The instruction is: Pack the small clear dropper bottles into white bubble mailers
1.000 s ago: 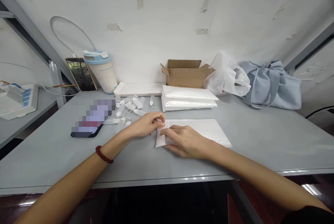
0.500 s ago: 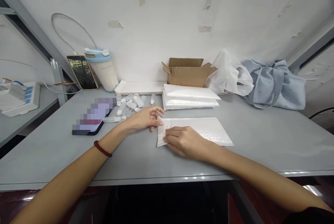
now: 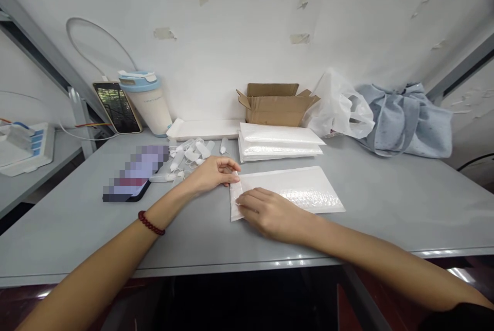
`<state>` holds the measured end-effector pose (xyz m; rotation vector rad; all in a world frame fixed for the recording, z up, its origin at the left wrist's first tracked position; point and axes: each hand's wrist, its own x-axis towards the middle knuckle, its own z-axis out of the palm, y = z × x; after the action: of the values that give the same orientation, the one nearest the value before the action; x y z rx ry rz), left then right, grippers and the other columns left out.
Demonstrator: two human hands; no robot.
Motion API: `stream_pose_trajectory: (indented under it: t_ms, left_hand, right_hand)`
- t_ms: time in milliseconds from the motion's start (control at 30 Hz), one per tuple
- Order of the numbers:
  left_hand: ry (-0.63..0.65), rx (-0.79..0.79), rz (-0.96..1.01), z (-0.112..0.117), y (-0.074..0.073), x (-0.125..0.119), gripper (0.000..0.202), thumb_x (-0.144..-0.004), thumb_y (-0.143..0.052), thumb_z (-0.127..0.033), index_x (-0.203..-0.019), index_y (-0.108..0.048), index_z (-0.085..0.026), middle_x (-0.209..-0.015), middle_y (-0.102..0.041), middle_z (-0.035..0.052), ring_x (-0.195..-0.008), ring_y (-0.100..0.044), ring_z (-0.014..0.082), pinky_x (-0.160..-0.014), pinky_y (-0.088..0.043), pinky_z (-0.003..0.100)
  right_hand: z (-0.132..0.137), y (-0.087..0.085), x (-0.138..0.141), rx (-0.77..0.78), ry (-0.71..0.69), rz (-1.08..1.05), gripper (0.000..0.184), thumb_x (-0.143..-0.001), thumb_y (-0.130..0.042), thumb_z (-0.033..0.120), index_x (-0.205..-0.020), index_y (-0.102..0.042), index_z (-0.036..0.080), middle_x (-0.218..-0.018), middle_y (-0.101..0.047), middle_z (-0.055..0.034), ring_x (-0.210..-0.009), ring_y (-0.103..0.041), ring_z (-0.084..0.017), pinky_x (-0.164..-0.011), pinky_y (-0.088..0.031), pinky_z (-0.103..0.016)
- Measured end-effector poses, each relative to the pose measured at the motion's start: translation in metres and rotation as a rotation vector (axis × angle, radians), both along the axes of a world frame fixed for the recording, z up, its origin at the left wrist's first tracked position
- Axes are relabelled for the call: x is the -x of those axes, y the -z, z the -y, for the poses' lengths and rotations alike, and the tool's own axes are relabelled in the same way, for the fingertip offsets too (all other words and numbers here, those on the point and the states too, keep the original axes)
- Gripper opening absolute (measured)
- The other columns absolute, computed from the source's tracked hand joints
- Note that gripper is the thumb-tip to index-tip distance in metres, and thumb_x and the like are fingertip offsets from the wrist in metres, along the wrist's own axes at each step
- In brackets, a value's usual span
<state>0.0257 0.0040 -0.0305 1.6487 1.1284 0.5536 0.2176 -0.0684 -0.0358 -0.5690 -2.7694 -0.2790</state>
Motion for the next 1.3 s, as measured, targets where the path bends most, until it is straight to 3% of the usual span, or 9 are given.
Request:
stream_pose_trajectory:
  t_ms: [167,300,433,500,800,967,1300]
  left_hand:
    - [-0.06,-0.18,-0.062,0.005,0.002,-0.008,0.021,-0.065,-0.066,-0.028,-0.082,-0.062,-0.016,-0.071,-0.061,-0.0008,-0.064,-0.056,0.0127,-0.064,-0.047,0.027]
    - [-0.083,-0.165,-0.023,0.005,-0.004,-0.005,0.021,-0.065,-0.065,-0.026,-0.082,-0.061,-0.016,-0.084,-0.064,0.0022,-0.074,-0.061,0.0157,-0.071,-0.048,0.03]
    - [0.014,-0.061,-0.079,0.005,-0.015,0.004,0.015,-0.066,-0.064,-0.025,-0.078,-0.061,-0.015,-0.067,-0.064,0.0007,-0.064,-0.059,0.0145,-0.067,-0.048,0.03]
    - [0.085,-0.075,-0.153,0.006,-0.018,0.005,0.011,-0.067,-0.063,-0.024,-0.074,-0.064,-0.015,-0.068,-0.065,0.0016,-0.065,-0.059,0.0151,-0.067,-0.047,0.029]
    - [0.186,-0.346,-0.344,0.014,-0.014,-0.004,0.012,-0.072,-0.057,-0.018,-0.069,-0.069,-0.017,-0.084,-0.067,0.0048,-0.077,-0.059,0.018,-0.07,-0.044,0.028]
    - [0.296,-0.55,-0.33,0.015,-0.012,-0.002,0.015,-0.079,-0.054,-0.018,-0.076,-0.069,-0.018,-0.094,-0.067,0.0044,-0.081,-0.06,0.017,-0.075,-0.044,0.028]
    - [0.393,-0.581,-0.318,0.015,-0.014,0.004,0.021,-0.081,-0.049,-0.013,-0.088,-0.069,-0.018,-0.102,-0.068,0.0041,-0.089,-0.062,0.0162,-0.081,-0.045,0.027]
  right_hand:
    - [0.0,-0.001,-0.001,-0.008,-0.054,0.076,0.023,-0.089,-0.04,0.005,-0.085,-0.061,0.009,-0.084,-0.063,-0.0113,-0.078,-0.056,-0.017,-0.069,-0.047,-0.031]
    - [0.0,-0.002,-0.001,0.017,-0.065,0.051,0.019,-0.089,-0.042,0.006,-0.088,-0.06,0.011,-0.086,-0.062,-0.0103,-0.078,-0.056,-0.016,-0.071,-0.045,-0.031]
    - [0.001,0.0,0.0,0.0,-0.067,0.059,0.018,-0.089,-0.043,0.006,-0.084,-0.06,0.012,-0.082,-0.062,-0.0087,-0.075,-0.055,-0.015,-0.069,-0.044,-0.029]
    - [0.001,0.001,0.0,-0.025,-0.066,0.07,0.019,-0.089,-0.043,0.006,-0.082,-0.061,0.011,-0.08,-0.062,-0.0081,-0.075,-0.054,-0.015,-0.068,-0.044,-0.028]
    - [0.002,0.003,0.0,-0.129,-0.088,0.109,0.022,-0.088,-0.043,0.005,-0.076,-0.061,0.01,-0.077,-0.061,-0.0076,-0.073,-0.054,-0.017,-0.063,-0.043,-0.028]
    - [0.004,0.003,0.001,-0.19,-0.072,0.107,0.021,-0.087,-0.042,0.004,-0.078,-0.06,0.01,-0.079,-0.062,-0.0084,-0.073,-0.055,-0.017,-0.063,-0.045,-0.028]
    - [-0.003,-0.007,-0.007,-0.31,-0.095,-0.041,0.015,-0.087,-0.045,0.005,-0.088,-0.059,0.007,-0.074,-0.065,-0.008,-0.072,-0.061,-0.016,-0.064,-0.05,-0.027]
